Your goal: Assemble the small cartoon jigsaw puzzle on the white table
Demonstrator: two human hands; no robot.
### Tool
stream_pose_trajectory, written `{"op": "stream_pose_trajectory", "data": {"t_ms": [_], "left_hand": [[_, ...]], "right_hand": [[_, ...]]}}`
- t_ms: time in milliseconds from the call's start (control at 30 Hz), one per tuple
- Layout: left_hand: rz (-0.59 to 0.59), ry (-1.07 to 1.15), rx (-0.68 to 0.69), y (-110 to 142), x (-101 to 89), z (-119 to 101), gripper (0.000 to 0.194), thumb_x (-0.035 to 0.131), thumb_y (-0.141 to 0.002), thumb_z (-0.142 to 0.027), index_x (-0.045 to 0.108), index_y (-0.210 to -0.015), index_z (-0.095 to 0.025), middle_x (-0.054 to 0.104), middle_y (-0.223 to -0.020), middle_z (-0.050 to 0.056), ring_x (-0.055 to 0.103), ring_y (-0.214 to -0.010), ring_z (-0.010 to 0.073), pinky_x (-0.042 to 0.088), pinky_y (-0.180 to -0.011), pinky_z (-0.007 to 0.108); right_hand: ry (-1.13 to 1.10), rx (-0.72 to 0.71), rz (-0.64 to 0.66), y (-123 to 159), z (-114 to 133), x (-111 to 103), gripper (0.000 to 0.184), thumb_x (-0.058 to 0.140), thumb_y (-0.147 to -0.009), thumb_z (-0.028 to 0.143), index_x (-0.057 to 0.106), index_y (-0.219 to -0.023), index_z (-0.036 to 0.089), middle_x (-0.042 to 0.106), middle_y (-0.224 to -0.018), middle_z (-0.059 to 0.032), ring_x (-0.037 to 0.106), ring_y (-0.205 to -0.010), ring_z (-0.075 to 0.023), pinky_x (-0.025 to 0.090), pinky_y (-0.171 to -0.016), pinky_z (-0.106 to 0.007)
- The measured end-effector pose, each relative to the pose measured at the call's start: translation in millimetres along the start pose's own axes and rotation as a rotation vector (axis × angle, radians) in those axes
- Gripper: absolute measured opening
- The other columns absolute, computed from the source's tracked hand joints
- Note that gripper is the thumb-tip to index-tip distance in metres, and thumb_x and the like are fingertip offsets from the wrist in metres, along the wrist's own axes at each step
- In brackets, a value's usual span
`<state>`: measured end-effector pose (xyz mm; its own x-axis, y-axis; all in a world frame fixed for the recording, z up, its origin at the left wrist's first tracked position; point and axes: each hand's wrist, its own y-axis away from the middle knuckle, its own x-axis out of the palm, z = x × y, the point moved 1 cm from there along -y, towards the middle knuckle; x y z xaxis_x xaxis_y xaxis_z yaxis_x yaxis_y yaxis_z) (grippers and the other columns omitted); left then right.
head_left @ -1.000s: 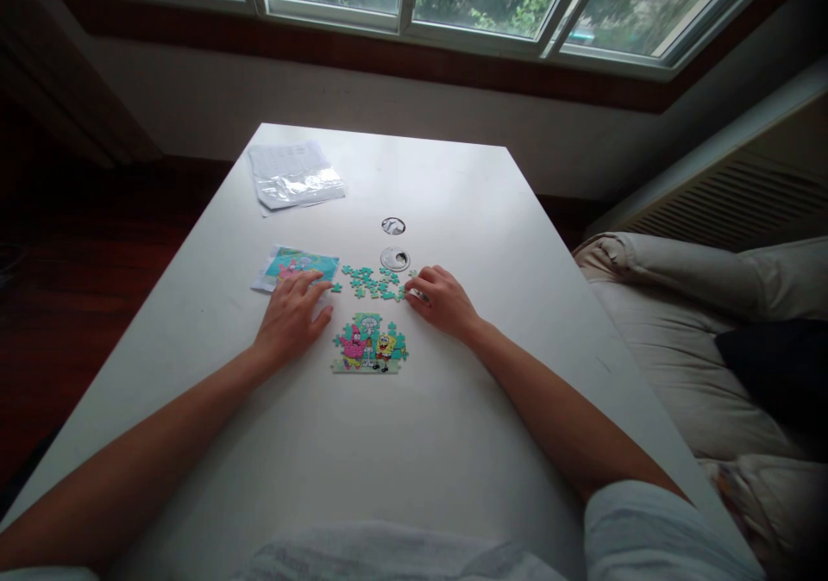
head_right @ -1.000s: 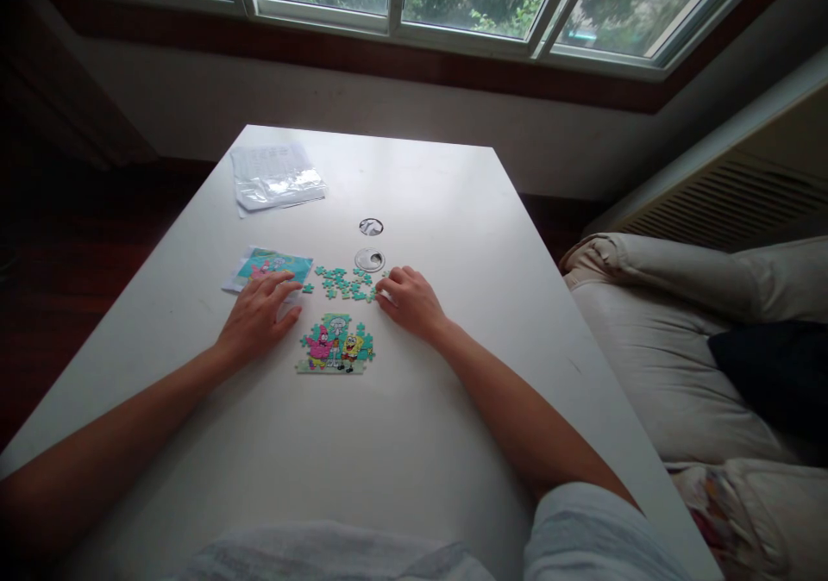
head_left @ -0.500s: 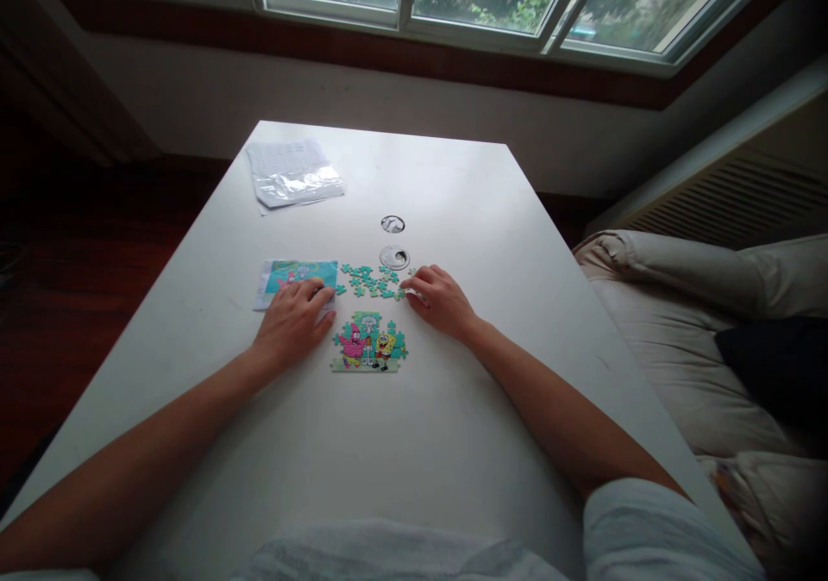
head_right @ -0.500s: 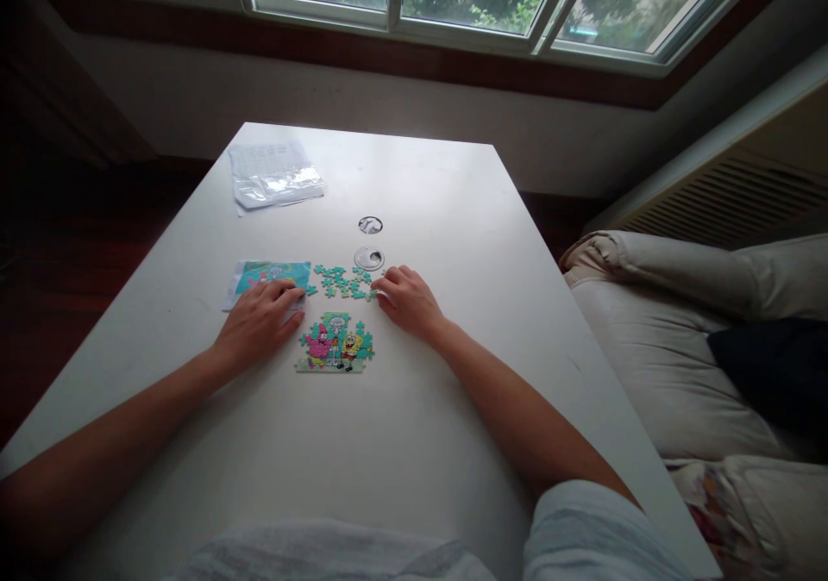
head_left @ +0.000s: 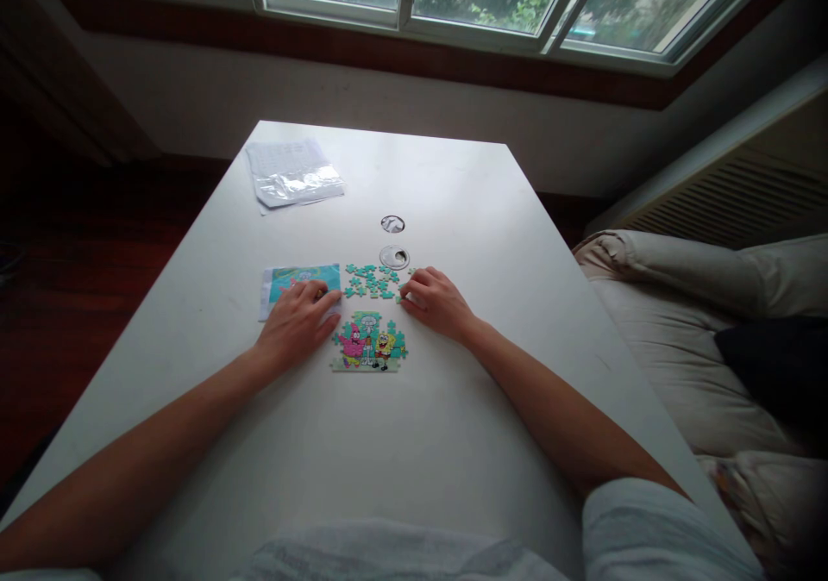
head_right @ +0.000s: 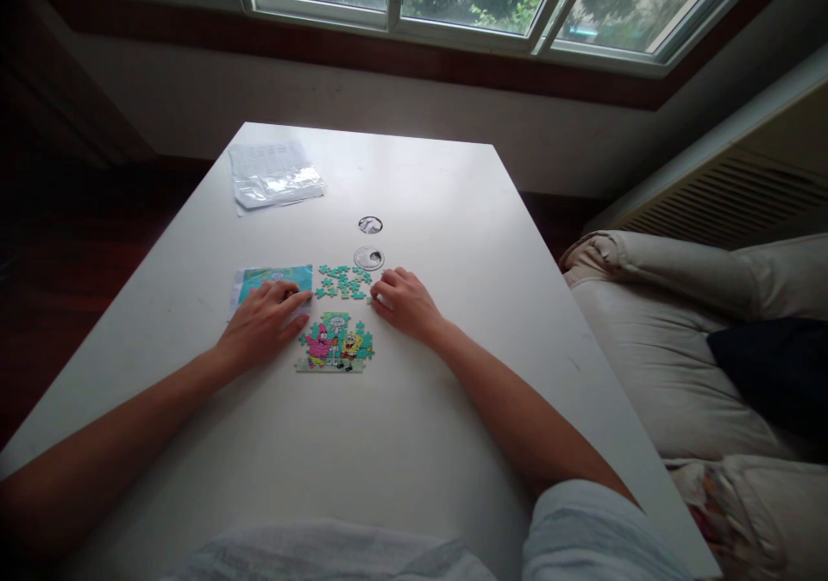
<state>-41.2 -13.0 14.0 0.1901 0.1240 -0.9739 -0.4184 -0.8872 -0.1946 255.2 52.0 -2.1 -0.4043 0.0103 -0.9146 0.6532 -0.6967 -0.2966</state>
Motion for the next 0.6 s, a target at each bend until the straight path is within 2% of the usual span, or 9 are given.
{"op": "stream_pose_trajectory", "data": {"t_ms": [167,300,367,467,600], "left_hand": [[-0.006,-0.007,-0.046,0,-0.8,-1,0.034,0.05,-0.098,-0.036,0.063,-0.128,-0.023,0.06,-0.124,0.012,0.054,-0.114,0.031,0.044,-0.104,0.051],[-0.05,0.001,0.005,1,-1.6,-7,0.031,0.049,-0.099,-0.032,0.064,-0.125,-0.022,0.058,-0.133,0.011,0.052,-0.122,0.0319,0.041,-0.107,0.053],[-0.048,0.039,0.084,4,-4.1,-17,0.029,0.047,-0.101,-0.029,0.063,-0.124,-0.022,0.061,-0.13,0.011,0.055,-0.118,0.0296,0.044,-0.104,0.05],[0.022,0.107,0.227,11,-9.8,-42,0.024,0.046,-0.102,-0.028,0.065,-0.116,-0.022,0.065,-0.118,0.01,0.059,-0.108,0.0261,0.048,-0.097,0.045],[0.103,0.14,0.326,23,-15.4,-72,0.023,0.051,-0.099,-0.025,0.063,-0.118,-0.022,0.064,-0.119,0.01,0.058,-0.113,0.0268,0.049,-0.097,0.044]], "right_hand": [[0.022,0.036,-0.013,0,4,-1,0.009,0.06,-0.096,0.029,0.066,-0.096,0.023,0.063,-0.101,-0.0078,0.05,-0.096,-0.0237,0.04,-0.088,-0.038],[0.011,0.011,-0.012,-2,9,0,0.013,0.056,-0.099,0.029,0.067,-0.101,0.023,0.064,-0.101,-0.0083,0.051,-0.096,-0.0239,0.04,-0.088,-0.038],[0.004,-0.008,-0.008,-5,11,1,0.015,0.055,-0.099,0.029,0.068,-0.105,0.023,0.064,-0.102,-0.0088,0.05,-0.096,-0.0242,0.04,-0.088,-0.039],[-0.002,-0.032,0.001,-12,16,2,0.017,0.055,-0.099,0.031,0.068,-0.109,0.024,0.064,-0.103,-0.0089,0.051,-0.099,-0.0246,0.04,-0.089,-0.039],[0.002,-0.062,0.014,-26,24,6,0.018,0.058,-0.098,0.031,0.069,-0.111,0.025,0.064,-0.106,-0.009,0.051,-0.103,-0.0252,0.04,-0.091,-0.039]]}}
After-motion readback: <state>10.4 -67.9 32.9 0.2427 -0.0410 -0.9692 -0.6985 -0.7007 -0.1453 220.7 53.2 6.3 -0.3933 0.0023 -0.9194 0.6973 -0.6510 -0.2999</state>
